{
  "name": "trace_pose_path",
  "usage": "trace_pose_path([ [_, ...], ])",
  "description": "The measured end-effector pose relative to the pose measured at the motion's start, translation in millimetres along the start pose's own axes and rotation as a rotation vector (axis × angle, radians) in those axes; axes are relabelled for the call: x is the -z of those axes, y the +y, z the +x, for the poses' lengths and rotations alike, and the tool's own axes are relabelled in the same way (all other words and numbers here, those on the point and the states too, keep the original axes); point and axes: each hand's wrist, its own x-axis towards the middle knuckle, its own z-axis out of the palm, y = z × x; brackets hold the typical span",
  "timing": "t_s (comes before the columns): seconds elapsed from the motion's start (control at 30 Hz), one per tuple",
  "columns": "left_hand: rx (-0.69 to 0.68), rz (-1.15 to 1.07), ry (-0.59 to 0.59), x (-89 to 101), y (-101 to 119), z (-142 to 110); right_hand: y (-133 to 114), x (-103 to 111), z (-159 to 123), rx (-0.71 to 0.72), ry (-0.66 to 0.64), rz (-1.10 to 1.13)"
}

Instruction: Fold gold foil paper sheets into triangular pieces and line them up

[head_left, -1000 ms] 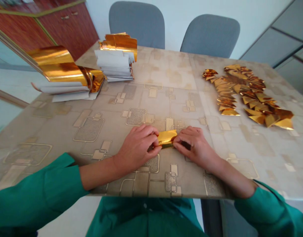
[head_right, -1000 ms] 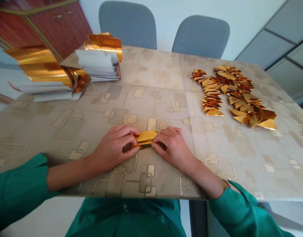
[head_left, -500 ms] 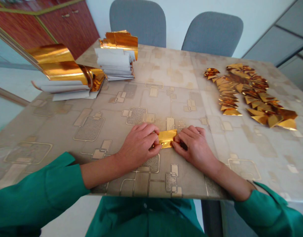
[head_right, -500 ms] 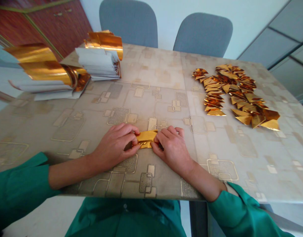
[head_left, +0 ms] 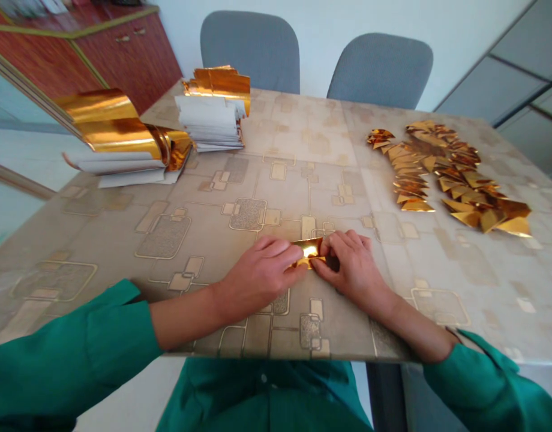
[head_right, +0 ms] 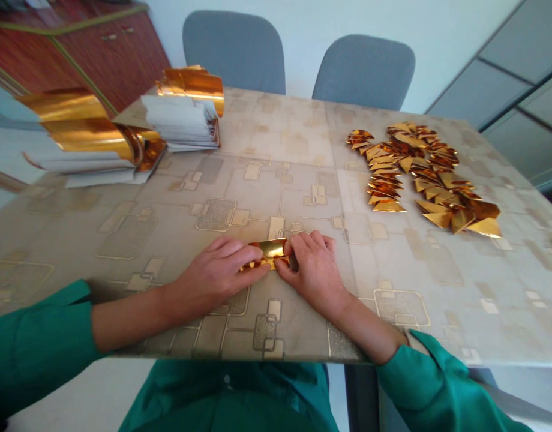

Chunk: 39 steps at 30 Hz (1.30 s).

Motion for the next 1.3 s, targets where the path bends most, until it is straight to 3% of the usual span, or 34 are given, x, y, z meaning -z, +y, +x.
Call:
trace_pose_path([
  [0.1,-0.094,0.016,-0.085,1.3,4.1,-1.1,3.6,-1.0,-1.0,-0.009,0.009,0.008],
  [0.27,-0.068,-0.025,-0.182,0.0,7.2,-4.8,10.7,7.6,-4.6,0.0,0.068,0.015],
  [0.33,-0.055,-0.02,-0.182,-0.6,7.7,-5.4,7.6,13.2,-7.3,0.094,0.105,0.028],
  [0.47,-0.058,-0.011,-0.189,-1.5,7.6,-5.9,-2.5,18.5,-14.1,0.396,0.037,-0.035],
  [0.53,-0.052,-0.005,-0.182,-1.5,7.5,-7.0,-3.6,18.5,-17.1,0.438,0.048,-0.112],
  [0.97,-0.047,0.038,-0.144,14.7,2.0,-42.5,3.9,21.5,-24.1,0.433,0.052,-0.147],
  [1.3,-0.04,-0.049,-0.074,11.1,-5.1,-35.9,10.6,28.4,-29.8,0.405,0.092,-0.127],
])
